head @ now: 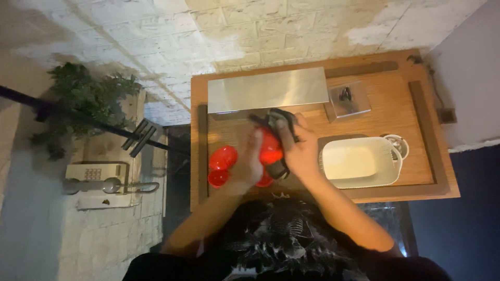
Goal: Wiping inside and outside of small red cups or containers using a dark cloth.
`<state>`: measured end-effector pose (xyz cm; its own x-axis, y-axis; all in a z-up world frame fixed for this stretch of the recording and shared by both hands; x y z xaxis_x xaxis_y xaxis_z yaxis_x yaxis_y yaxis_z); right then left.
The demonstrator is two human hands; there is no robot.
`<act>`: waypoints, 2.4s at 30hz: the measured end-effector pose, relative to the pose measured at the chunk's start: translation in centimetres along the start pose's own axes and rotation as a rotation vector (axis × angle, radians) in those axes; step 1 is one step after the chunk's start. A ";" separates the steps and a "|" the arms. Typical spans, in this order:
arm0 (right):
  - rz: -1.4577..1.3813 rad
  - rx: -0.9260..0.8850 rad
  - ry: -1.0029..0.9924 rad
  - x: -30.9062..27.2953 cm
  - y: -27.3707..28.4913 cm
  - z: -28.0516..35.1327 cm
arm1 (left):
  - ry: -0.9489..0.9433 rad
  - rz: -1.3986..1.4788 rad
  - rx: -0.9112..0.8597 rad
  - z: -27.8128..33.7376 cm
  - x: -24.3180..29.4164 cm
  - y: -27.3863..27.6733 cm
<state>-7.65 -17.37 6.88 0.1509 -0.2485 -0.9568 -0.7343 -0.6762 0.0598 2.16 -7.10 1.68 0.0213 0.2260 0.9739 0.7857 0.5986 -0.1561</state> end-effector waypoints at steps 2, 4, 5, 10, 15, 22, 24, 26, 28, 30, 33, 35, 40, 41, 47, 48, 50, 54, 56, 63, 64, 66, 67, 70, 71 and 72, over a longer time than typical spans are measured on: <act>0.013 0.026 -0.004 -0.8 -0.4 0.6 | 0.115 0.197 0.076 0.2 -3.2 0.4; 0.038 0.062 -0.003 -1.2 -0.7 1.3 | 0.227 0.403 0.141 0.0 -5.5 0.7; 0.081 0.049 0.068 -1.9 -1.0 1.5 | 0.113 0.693 0.028 -0.9 -4.9 0.0; 0.124 -0.008 0.165 1.3 -2.5 1.5 | 0.028 0.995 0.087 -1.9 -2.5 0.3; -0.126 0.032 -0.330 10.0 -1.3 2.2 | 0.206 0.755 0.248 0.5 -8.1 1.9; -0.042 -0.279 -0.259 6.4 -2.1 3.1 | 0.653 0.687 0.069 4.3 -13.7 4.4; 0.154 -0.330 -0.285 8.2 -2.8 3.8 | 0.824 0.291 0.026 6.5 -14.9 4.9; 0.125 -0.311 -0.468 13.8 -3.2 5.7 | 0.714 0.111 0.051 6.8 -14.9 6.4; 0.096 -0.287 -0.645 17.6 -3.4 7.3 | 0.594 -0.065 0.067 7.1 -15.0 7.5; -0.036 -0.228 -0.800 19.5 -3.5 8.2 | 0.517 -0.033 0.075 7.5 -15.6 7.9; -0.002 -0.194 -0.711 18.2 -3.4 7.0 | 0.814 -0.192 0.049 6.7 -12.8 7.7; -0.009 -0.203 -0.606 15.8 -3.8 6.0 | 0.477 -0.066 0.052 5.4 -14.4 8.4; -0.073 -0.205 -0.467 12.6 -3.3 4.9 | 0.224 0.674 -0.025 3.2 -7.4 6.9; -0.117 -0.195 -0.467 12.4 -3.4 5.0 | 0.334 0.787 0.019 3.6 -8.3 6.6; -0.125 -0.224 -0.299 14.9 -3.4 5.7 | 0.376 0.196 -0.168 6.2 -11.3 7.1; -0.092 -0.224 -0.299 16.1 -3.1 6.2 | 0.240 0.066 -0.244 6.8 -11.4 7.3; -0.082 -0.232 -0.381 18.5 -2.9 7.4 | 0.338 0.032 -0.182 8.5 -14.0 7.8; -0.114 -0.286 -0.526 22.7 -4.2 9.8 | 0.244 -0.106 -0.154 9.8 -16.9 7.2; -0.135 -0.250 -0.535 23.4 -4.2 10.2 | 0.297 0.052 -0.080 9.4 -17.7 7.6; -0.023 0.025 -0.629 26.1 -0.6 9.9 | 0.368 -0.584 0.071 9.3 -23.3 12.1; -0.023 0.025 -0.628 26.3 -0.3 10.1 | 0.368 -0.584 0.070 9.5 -24.5 12.3; -0.036 0.051 -0.583 26.6 0.6 10.4 | 0.206 -0.820 0.065 9.6 -25.7 12.4; -0.036 0.052 -0.583 26.8 0.8 10.7 | 0.206 -0.819 0.064 9.7 -27.4 12.4; -0.049 0.025 -0.596 27.3 0.8 11.1 | 0.225 -0.875 0.095 9.4 -29.3 12.2; -0.058 0.005 -0.640 27.4 0.6 11.0 | 0.143 -0.994 0.090 8.9 -27.5 11.5; -0.068 -0.016 -0.688 27.5 0.4 11.2 | 0.063 -1.113 0.084 8.8 -25.6 10.7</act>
<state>-11.24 -16.66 -22.58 -0.2615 0.2877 -0.9213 -0.7275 -0.6861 -0.0077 4.62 0.27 -26.42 -0.6343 -0.5064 0.5842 0.3422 0.4938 0.7994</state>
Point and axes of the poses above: each hand's wrist, its own z-axis away from the middle knuckle, its own y-axis out of the back of the hand, x = y × z, the point moved 7 cm from there along -z, towards the middle knuckle, and after that the axes turned 3 degrees about -y, right-handed, at the moved point
